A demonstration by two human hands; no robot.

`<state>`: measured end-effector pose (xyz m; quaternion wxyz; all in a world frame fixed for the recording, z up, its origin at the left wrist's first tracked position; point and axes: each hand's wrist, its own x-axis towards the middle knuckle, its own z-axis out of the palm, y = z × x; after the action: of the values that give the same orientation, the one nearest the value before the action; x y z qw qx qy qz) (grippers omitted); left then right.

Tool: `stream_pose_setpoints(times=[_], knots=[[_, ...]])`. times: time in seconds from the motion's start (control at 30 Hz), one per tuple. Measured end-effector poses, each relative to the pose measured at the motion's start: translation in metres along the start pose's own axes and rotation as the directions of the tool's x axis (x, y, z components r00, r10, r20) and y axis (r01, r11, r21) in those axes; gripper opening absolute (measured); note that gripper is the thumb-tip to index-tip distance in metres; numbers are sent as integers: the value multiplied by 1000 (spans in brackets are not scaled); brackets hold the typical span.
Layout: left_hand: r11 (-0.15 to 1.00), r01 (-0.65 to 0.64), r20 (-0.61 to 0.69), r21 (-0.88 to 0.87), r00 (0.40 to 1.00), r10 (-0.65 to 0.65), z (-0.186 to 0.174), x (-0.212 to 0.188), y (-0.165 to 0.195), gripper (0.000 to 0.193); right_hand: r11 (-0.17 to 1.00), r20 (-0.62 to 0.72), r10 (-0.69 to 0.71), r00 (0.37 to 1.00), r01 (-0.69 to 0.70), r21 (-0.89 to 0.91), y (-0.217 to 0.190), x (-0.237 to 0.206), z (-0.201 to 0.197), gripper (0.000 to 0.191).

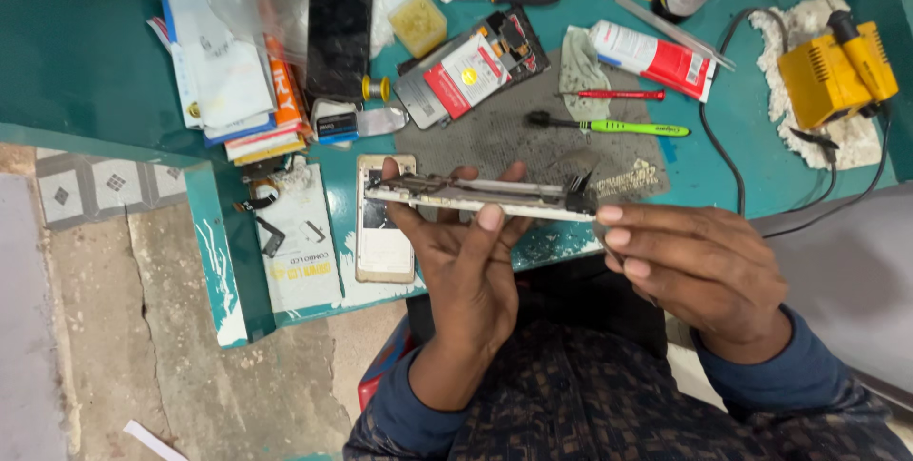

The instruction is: The person repairs a disassembled smartphone at a workbench. They unscrew components with a screwdriver, pour liquid from a dark bottle onto the phone's internals, scrub it with a toothbrush, handle the frame and battery, and later work on the screen and frame edges with a metal tool.

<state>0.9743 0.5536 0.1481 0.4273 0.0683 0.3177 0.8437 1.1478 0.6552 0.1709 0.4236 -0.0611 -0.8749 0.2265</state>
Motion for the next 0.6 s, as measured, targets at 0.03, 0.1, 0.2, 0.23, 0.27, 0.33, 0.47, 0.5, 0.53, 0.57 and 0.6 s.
stream_pose_setpoints(times=[0.03, 0.1, 0.2, 0.23, 0.27, 0.33, 0.47, 0.5, 0.53, 0.57, 0.6], knots=[[1000, -15, 4, 4, 1000, 15, 0, 1, 0, 104, 1000, 1, 22, 1000, -22, 5, 0, 1, 0, 29], [1000, -26, 10, 6, 1000, 26, 0, 3, 0, 104, 1000, 7, 5, 1000, -5, 8, 0, 3, -1, 29], [1000, -25, 6, 9, 1000, 25, -2, 4, -1, 104, 1000, 21, -7, 1000, 8, -5, 1, 5, -1, 28], [1000, -25, 7, 10, 1000, 25, -2, 5, -1, 104, 1000, 24, -13, 1000, 13, -14, 2, 6, -1, 28], [1000, -24, 5, 6, 1000, 24, -3, 5, -1, 104, 1000, 25, -10, 1000, 10, -10, 3, 6, 0, 28], [1000, -22, -2, 1, 1000, 22, -4, 7, -2, 105, 1000, 26, -2, 1000, 2, 2, 4, 6, 0, 28], [1000, -21, -3, 3, 1000, 21, -5, 10, -3, 105, 1000, 34, -7, 999, 7, 2, 6, 6, 1, 28], [1000, -22, -3, 3, 1000, 22, -5, 11, -3, 105, 1000, 35, -6, 999, 6, 0, 6, 6, 1, 28], [1000, -21, -7, 2, 1000, 21, -5, 11, -3, 105, 1000, 39, -1, 999, 1, 1, 7, 6, 0, 28], [1000, -20, -8, 6, 1000, 20, -4, 11, -3, 105, 1000, 39, -3, 999, 3, 2, 7, 7, 0, 28], [1000, -20, -6, 10, 1000, 20, -4, 11, -3, 105, 1000, 36, -8, 999, 8, 0, 8, 8, 0, 27]])
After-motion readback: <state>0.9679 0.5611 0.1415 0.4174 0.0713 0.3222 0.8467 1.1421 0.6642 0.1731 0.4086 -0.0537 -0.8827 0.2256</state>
